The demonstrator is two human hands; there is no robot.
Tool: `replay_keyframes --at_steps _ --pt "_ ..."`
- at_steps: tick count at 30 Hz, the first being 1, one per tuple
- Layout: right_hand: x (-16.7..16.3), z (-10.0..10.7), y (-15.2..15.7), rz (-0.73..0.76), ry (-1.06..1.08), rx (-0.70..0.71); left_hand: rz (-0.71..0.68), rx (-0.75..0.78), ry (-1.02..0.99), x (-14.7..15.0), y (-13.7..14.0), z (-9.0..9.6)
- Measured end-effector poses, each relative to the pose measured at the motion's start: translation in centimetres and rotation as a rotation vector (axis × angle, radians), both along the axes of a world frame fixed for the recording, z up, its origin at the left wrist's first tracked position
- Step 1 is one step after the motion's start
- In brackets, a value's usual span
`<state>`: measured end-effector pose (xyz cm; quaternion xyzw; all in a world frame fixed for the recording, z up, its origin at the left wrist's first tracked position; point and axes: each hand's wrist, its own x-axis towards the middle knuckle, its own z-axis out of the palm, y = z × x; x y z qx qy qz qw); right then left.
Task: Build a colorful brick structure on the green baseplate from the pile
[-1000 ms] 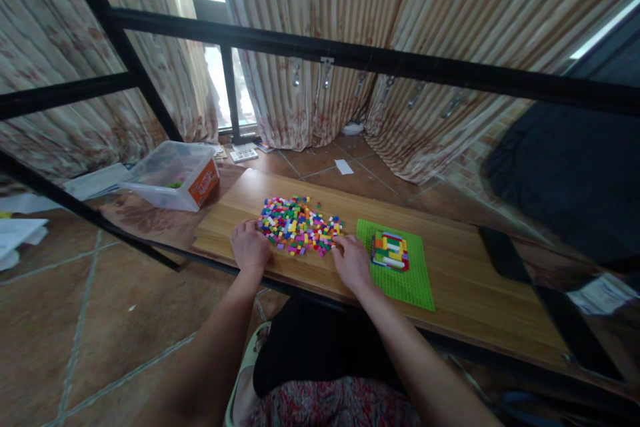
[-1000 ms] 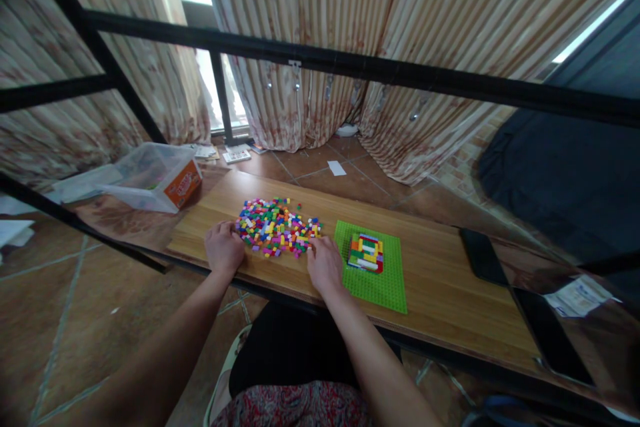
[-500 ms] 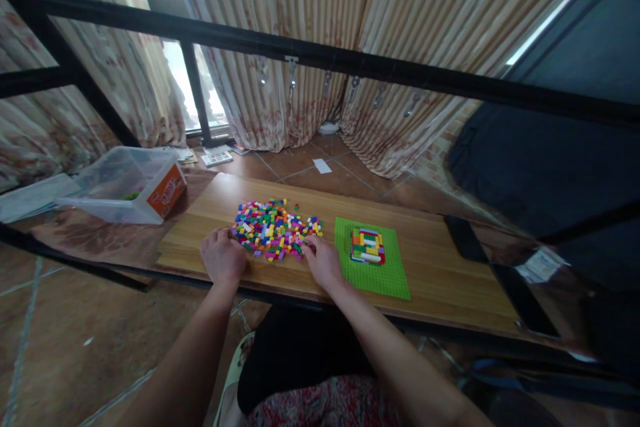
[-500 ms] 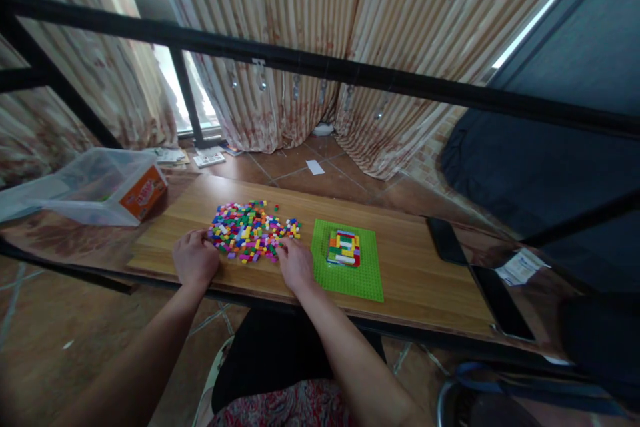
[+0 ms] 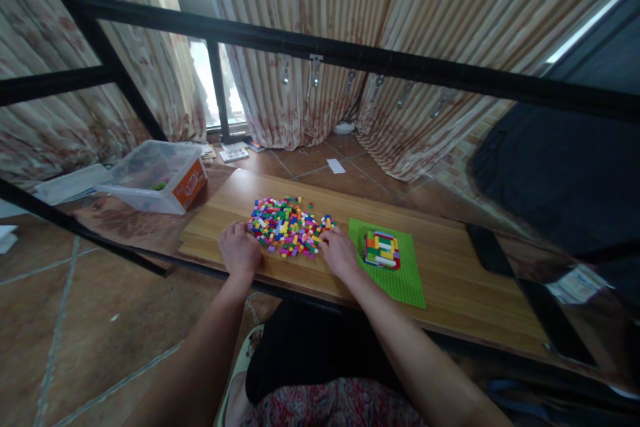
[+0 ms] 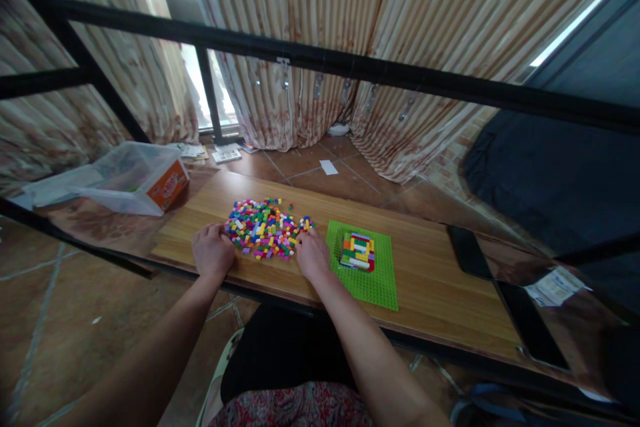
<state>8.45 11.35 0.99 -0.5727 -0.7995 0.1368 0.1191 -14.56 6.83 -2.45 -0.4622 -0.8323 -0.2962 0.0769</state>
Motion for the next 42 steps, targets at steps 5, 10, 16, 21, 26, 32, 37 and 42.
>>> replay_keyframes --at_steps 5,10,16,21,26,32,37,42 --pt "0.9 -0.2 -0.7 -0.047 0.057 0.049 0.013 0.001 -0.013 0.2 -0.1 0.2" --pt "2.3 -0.4 -2.2 -0.119 0.336 0.046 0.012 -0.001 -0.016 0.3 -0.1 0.4" --pt "3.8 -1.6 -3.5 -0.216 0.727 -0.025 0.001 0.002 -0.026 0.2 -0.1 0.4" --pt "5.6 -1.7 -5.1 -0.213 0.656 -0.011 0.005 0.020 -0.032 0.0 0.0 0.3" --pt "7.0 -0.6 -7.3 -0.085 0.341 0.014 -0.009 0.007 0.010 -0.1 0.1 0.3" --pt "7.3 0.3 -8.2 -0.051 0.205 0.000 -0.016 0.007 -0.009 -0.1 0.0 0.6" --pt "11.0 1.1 -6.0 -0.162 0.382 0.158 -0.026 0.021 -0.016 -0.1 0.1 0.6" --pt "14.9 1.4 -2.4 -0.265 0.336 0.237 -0.011 0.002 -0.012 -0.1 0.1 0.6"
